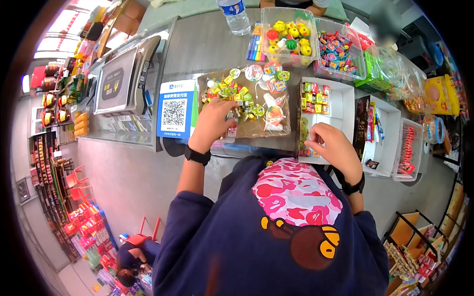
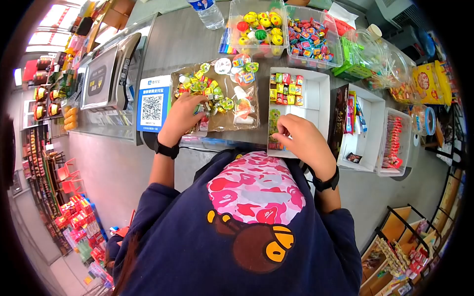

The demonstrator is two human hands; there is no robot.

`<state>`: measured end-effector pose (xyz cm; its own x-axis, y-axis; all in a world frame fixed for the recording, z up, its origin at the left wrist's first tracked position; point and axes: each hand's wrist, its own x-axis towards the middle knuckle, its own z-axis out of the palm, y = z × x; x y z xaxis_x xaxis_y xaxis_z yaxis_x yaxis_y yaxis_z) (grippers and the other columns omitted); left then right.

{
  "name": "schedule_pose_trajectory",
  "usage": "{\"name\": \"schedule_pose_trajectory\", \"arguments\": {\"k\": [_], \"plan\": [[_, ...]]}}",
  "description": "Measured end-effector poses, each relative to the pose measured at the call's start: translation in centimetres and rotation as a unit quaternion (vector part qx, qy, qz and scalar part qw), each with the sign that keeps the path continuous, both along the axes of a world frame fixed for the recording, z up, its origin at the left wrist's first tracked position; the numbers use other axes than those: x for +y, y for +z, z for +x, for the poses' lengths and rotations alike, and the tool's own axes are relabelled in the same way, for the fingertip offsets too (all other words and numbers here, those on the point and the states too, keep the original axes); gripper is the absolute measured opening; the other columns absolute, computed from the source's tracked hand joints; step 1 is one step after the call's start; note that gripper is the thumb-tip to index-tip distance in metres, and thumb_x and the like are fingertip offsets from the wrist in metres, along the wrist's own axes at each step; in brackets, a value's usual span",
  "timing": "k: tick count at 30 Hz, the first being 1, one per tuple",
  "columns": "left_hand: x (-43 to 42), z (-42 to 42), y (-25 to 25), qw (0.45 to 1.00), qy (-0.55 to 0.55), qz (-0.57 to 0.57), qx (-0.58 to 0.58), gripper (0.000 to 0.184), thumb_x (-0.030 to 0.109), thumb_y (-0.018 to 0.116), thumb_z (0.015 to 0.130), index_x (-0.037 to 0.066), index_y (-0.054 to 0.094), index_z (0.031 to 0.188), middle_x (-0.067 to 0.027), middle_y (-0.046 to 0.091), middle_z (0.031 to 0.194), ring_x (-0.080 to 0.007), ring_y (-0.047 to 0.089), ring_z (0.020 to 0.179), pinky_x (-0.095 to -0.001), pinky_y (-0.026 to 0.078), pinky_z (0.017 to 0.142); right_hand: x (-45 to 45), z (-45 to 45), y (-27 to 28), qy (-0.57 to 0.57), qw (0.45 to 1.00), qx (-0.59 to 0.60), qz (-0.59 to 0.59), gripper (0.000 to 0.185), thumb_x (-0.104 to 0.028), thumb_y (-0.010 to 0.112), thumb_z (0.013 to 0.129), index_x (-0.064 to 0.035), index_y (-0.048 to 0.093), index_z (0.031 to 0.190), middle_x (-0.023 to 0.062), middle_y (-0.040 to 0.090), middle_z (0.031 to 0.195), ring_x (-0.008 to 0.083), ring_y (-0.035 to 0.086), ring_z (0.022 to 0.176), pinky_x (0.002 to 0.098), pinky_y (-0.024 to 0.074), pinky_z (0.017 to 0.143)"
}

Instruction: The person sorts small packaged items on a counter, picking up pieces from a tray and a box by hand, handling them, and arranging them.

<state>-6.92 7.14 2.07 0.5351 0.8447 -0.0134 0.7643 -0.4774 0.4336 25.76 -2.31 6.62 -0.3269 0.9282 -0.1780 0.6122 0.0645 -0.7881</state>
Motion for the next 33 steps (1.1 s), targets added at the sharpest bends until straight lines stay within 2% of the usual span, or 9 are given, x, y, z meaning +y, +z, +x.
{"name": "schedule_pose_trajectory", "arguments": {"k": [3, 4, 7, 14, 16, 19, 23, 25, 33], "plan": [[0.3, -0.2, -0.2, 1.000, -0.024, 0.008, -0.015, 0.035, 0.007, 0.068, 0.072, 0.006, 0.062, 0.107, -0.0126, 0.064, 0.095, -0.0316, 0.057, 0.097, -0.0414, 0.047, 0.085, -0.1, -0.1, 0.1, -0.004, 1.000, -0.008, 0.001, 0.019, -0.012, 0.067, 0.083, -0.0012, 0.052, 0.084, 0.0126, 0.056, 0.076, 0.0295, 0.057, 0.070, 0.0374, 0.0449, 0.063], [0.4, -0.3, -0.1, 1.000, -0.024, -0.012, 0.010, 0.043, 0.008, 0.069, 0.074, 0.007, 0.058, 0.115, -0.0126, 0.064, 0.099, -0.0312, 0.055, 0.100, -0.0404, 0.045, 0.090, -0.1, -0.1, 0.1, -0.003, 1.000, -0.009, 0.002, 0.019, -0.012, 0.067, 0.083, -0.0012, 0.052, 0.084, 0.0126, 0.056, 0.076, 0.0295, 0.057, 0.070, 0.0374, 0.0449, 0.063], [0.1, -0.2, -0.3, 1.000, -0.017, 0.010, 0.008, 0.045, 0.009, 0.069, 0.075, 0.008, 0.055, 0.118, -0.0120, 0.064, 0.099, -0.0308, 0.054, 0.102, -0.0403, 0.045, 0.090, -0.1, -0.2, 0.0, -0.009, 1.000, -0.006, -0.006, 0.019, -0.012, 0.067, 0.083, -0.0010, 0.052, 0.084, 0.0125, 0.057, 0.077, 0.0293, 0.058, 0.071, 0.0373, 0.0455, 0.064], [-0.5, 0.0, 0.2, 0.994, -0.025, 0.093, -0.048, 0.040, 0.013, 0.070, 0.077, 0.005, 0.056, 0.113, -0.0118, 0.062, 0.100, -0.0317, 0.054, 0.102, -0.0407, 0.046, 0.087, -0.2, -0.6, 0.2, -0.009, 1.000, -0.014, 0.004, 0.019, -0.012, 0.068, 0.082, -0.0011, 0.052, 0.083, 0.0124, 0.056, 0.076, 0.0290, 0.058, 0.071, 0.0372, 0.0454, 0.064], [-0.7, 0.2, 0.5, 0.993, -0.015, 0.064, -0.095, 0.040, 0.014, 0.069, 0.080, 0.004, 0.055, 0.116, -0.0110, 0.064, 0.104, -0.0304, 0.055, 0.106, -0.0383, 0.044, 0.091, -0.2, -0.7, 0.2, -0.009, 1.000, -0.015, 0.003, 0.020, -0.012, 0.068, 0.082, -0.0012, 0.052, 0.083, 0.0125, 0.056, 0.076, 0.0291, 0.058, 0.070, 0.0373, 0.0451, 0.064], [-0.8, 0.3, 0.3, 0.994, -0.005, -0.007, -0.107, 0.040, 0.011, 0.068, 0.081, 0.004, 0.055, 0.118, -0.0129, 0.063, 0.109, -0.0314, 0.056, 0.107, -0.0388, 0.046, 0.090, -0.3, -0.9, 0.1, -0.010, 1.000, -0.022, 0.002, 0.020, -0.013, 0.068, 0.082, -0.0011, 0.052, 0.083, 0.0125, 0.056, 0.076, 0.0290, 0.056, 0.070, 0.0376, 0.0444, 0.064], [-0.7, 0.0, -0.2, 0.993, -0.025, -0.019, -0.115, 0.042, 0.008, 0.067, 0.081, 0.006, 0.055, 0.122, -0.0152, 0.061, 0.114, -0.0331, 0.058, 0.107, -0.0403, 0.047, 0.090, -0.2, -0.9, 0.0, -0.007, 1.000, -0.020, 0.001, 0.021, -0.013, 0.068, 0.082, -0.0011, 0.052, 0.083, 0.0126, 0.055, 0.076, 0.0290, 0.055, 0.070, 0.0379, 0.0438, 0.064], [-0.7, 0.1, -0.2, 0.991, -0.023, -0.071, -0.115, 0.045, 0.006, 0.066, 0.081, 0.008, 0.055, 0.125, -0.0165, 0.060, 0.116, -0.0339, 0.058, 0.109, -0.0405, 0.047, 0.092, -0.3, -1.0, 0.0, -0.009, 1.000, -0.018, 0.000, 0.021, -0.013, 0.068, 0.082, -0.0011, 0.052, 0.083, 0.0127, 0.055, 0.075, 0.0290, 0.055, 0.070, 0.0379, 0.0438, 0.064], [-0.5, 0.8, -0.4, 0.993, -0.020, -0.053, -0.102, 0.032, 0.006, 0.064, 0.081, 0.006, 0.062, 0.113, -0.0158, 0.062, 0.110, -0.0336, 0.059, 0.106, -0.0391, 0.048, 0.090, -0.3, -0.7, 0.1, -0.013, 1.000, -0.006, -0.003, 0.020, -0.013, 0.068, 0.082, -0.0007, 0.052, 0.083, 0.0124, 0.056, 0.076, 0.0297, 0.056, 0.071, 0.0378, 0.0442, 0.064]]}}
